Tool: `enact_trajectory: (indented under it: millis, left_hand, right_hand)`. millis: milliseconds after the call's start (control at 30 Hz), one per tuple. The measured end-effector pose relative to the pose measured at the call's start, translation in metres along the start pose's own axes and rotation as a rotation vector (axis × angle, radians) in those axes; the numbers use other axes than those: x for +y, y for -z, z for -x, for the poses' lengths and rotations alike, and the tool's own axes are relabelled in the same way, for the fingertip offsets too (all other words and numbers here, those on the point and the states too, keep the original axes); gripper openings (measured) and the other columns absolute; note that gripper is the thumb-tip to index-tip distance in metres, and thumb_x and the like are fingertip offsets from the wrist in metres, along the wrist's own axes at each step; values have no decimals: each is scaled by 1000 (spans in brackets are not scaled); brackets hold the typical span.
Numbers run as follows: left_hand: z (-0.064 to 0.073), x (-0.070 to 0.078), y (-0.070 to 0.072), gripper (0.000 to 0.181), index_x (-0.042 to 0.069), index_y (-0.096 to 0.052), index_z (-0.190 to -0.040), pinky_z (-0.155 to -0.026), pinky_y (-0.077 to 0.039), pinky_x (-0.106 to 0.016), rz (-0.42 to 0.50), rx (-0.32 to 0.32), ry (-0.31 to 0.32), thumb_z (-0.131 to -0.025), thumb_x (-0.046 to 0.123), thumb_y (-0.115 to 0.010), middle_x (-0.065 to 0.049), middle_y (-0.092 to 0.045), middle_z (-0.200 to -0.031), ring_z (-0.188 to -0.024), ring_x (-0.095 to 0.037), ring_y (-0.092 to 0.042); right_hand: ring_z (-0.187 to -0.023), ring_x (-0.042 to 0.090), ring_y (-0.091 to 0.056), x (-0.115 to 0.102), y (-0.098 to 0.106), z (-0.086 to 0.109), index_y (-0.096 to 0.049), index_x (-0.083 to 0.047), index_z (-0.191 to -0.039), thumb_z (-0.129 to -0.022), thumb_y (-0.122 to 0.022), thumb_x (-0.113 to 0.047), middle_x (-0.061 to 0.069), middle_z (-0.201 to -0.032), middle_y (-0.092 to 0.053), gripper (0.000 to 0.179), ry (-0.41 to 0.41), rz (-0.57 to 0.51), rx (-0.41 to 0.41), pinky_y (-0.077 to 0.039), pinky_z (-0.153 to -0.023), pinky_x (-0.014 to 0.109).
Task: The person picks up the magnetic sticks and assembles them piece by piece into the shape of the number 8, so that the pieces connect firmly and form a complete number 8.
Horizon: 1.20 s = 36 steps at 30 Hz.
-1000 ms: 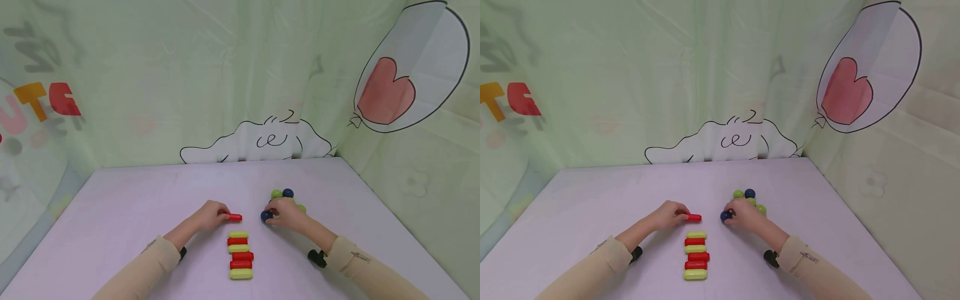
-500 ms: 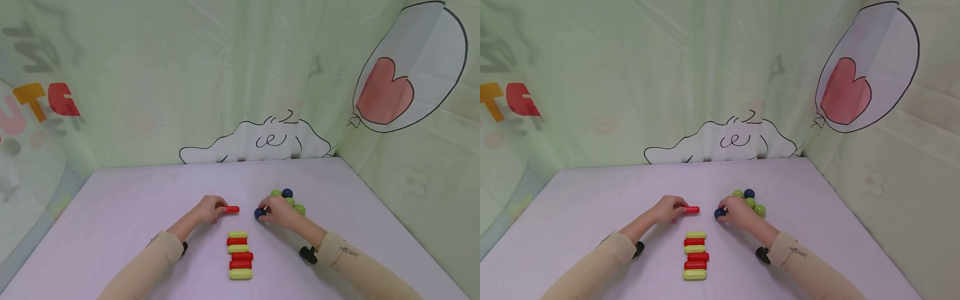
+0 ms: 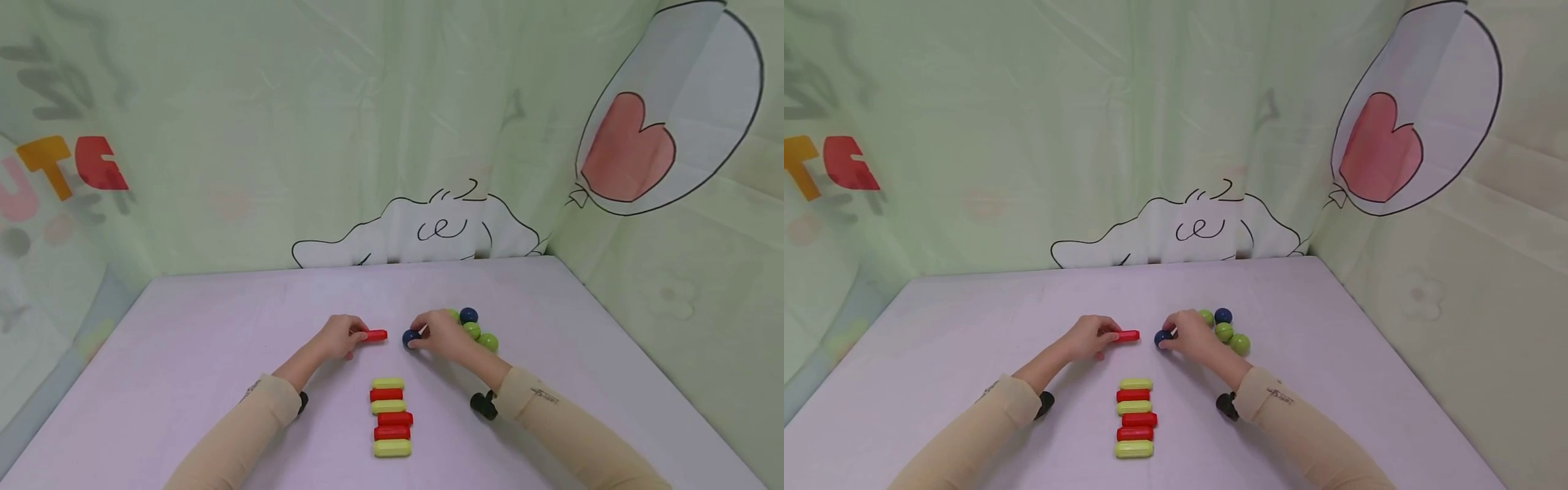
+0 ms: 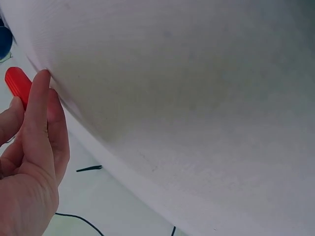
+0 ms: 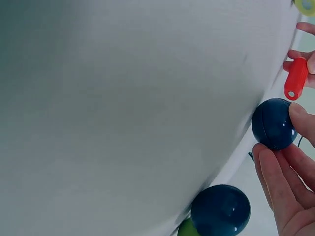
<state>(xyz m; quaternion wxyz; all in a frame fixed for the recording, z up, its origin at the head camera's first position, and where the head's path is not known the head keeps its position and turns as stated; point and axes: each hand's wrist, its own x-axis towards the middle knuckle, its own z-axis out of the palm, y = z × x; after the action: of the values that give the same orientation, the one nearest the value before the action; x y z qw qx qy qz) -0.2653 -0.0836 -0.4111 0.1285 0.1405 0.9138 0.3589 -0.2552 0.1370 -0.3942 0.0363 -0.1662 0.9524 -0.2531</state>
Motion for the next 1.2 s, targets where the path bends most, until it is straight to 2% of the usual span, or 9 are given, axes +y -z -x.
enact_trajectory:
  millis: [333, 533, 867, 1200]
  left_hand:
    - [-1, 0, 0, 21, 3, -61, -108, -51, -46, -22, 12, 5, 31, -89, 12, -59, -8, -56, -92, -49, -15, -52]
    - [-3, 1, 0, 22, 4, -61, -109, -52, -47, -22, 21, 4, 60, -89, 13, -59, -8, -55, -93, -50, -15, -52]
    - [-3, 1, -1, 22, 4, -61, -109, -52, -47, -22, 18, 3, 67, -89, 13, -59, -8, -55, -92, -50, -15, -52]
    - [0, 3, 0, 21, 4, -62, -107, -54, -46, -22, 20, 11, 63, -88, 13, -60, -7, -56, -88, -54, -16, -52]
  right_hand:
    - [-73, 13, -56, -6, -3, -16, -69, -4, -95, -75, -76, -14, 4, -86, -65, 23, -48, -71, -17, -49, -66, 24]
    - [-73, 14, -58, -13, -7, -21, -69, -3, -95, -75, -75, -12, 6, -89, -66, 23, -16, -90, -20, -50, -67, 24]
    - [-75, 13, -58, -16, -11, -26, -69, -3, -95, -75, -75, -13, 5, -89, -66, 23, -8, -53, -28, -50, -69, 25]
    - [-75, 13, -58, -14, -11, -28, -69, -3, -96, -76, -75, -13, 5, -90, -66, 23, -23, -74, -29, -50, -69, 25]
